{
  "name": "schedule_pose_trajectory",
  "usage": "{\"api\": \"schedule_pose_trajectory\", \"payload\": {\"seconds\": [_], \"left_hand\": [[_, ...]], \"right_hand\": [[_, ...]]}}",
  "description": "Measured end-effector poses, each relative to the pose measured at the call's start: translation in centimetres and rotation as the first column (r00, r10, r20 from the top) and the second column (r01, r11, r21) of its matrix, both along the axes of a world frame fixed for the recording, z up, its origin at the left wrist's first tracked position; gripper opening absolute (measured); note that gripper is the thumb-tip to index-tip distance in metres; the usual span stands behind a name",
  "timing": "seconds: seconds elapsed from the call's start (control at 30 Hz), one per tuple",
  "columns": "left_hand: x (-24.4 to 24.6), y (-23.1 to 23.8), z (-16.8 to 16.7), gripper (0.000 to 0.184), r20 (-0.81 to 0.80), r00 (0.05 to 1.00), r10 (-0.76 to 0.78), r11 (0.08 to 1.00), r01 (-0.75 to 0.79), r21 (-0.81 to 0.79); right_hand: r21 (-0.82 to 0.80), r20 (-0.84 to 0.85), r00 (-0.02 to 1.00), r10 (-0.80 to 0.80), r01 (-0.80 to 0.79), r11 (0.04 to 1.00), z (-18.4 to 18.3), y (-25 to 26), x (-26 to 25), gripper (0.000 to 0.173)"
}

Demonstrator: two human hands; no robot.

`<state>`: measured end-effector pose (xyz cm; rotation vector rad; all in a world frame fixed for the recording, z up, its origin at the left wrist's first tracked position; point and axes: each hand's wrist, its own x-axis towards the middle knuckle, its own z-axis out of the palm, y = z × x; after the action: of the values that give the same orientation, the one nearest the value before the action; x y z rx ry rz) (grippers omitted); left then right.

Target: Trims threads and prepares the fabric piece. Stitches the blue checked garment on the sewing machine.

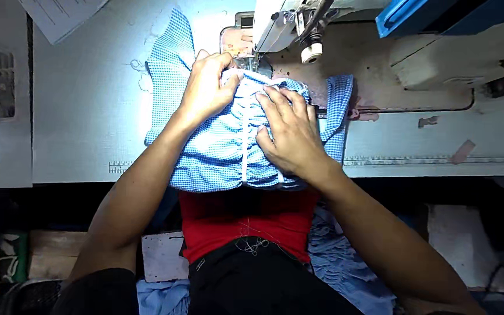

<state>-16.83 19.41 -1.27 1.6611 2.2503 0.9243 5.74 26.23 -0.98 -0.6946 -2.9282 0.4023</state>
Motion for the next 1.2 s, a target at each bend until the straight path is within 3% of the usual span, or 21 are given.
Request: {"api": "schedule_pose_trajectory", "payload": {"seconds": [0.1, 0.33, 0.53, 0.7, 0.83, 0.97, 1.1, 1.2], "left_hand": [[-0.3, 1.6, 0.1, 0.023, 0.016, 0.996, 0.089, 0.994, -0.088, -0.070], [-1.0, 5.2, 0.6, 0.019, -0.028, 0.992, 0.124, 0.985, -0.127, -0.119], [-2.5, 6.6, 0.0, 0.022, -0.107, 0.993, 0.047, 0.996, -0.054, -0.065], [-4.5, 9.7, -0.4, 0.032, -0.170, 0.985, -0.006, 0.998, -0.005, -0.064], [-3.4, 8.9, 0.3, 0.033, -0.202, 0.978, 0.056, 0.990, -0.081, -0.119], [-2.4, 6.0, 0.4, 0.053, -0.137, 0.990, -0.015, 0.988, -0.007, -0.154], [-3.4, 6.2, -0.8, 0.036, -0.155, 0.987, -0.052, 0.998, 0.045, -0.048], [-4.1, 7.9, -0.7, 0.035, -0.166, 0.986, -0.022, 0.999, 0.014, -0.049]], "right_hand": [[0.021, -0.003, 1.000, 0.021, -0.021, 1.000, 0.0, 1.0, -0.6, 0.061], [-0.005, -0.037, 0.999, -0.037, 0.037, 0.999, 0.1, 2.0, -2.5, 0.061], [0.019, -0.002, 0.998, -0.067, 0.067, 0.998, -0.1, 3.6, -3.1, 0.060], [0.103, -0.050, 0.994, -0.100, 0.105, 0.989, -0.1, 5.3, -4.8, 0.043], [0.039, -0.223, 0.975, -0.010, 0.019, 0.999, 1.9, 1.0, -2.5, 0.037], [-0.022, -0.290, 0.957, -0.019, 0.013, 1.000, -0.8, 1.5, -2.7, 0.037], [-0.008, -0.265, 0.964, 0.030, -0.033, 0.999, -1.0, 3.1, -2.9, 0.039], [0.007, -0.233, 0.971, 0.056, -0.055, 0.998, -1.0, 4.2, -3.0, 0.045]]}}
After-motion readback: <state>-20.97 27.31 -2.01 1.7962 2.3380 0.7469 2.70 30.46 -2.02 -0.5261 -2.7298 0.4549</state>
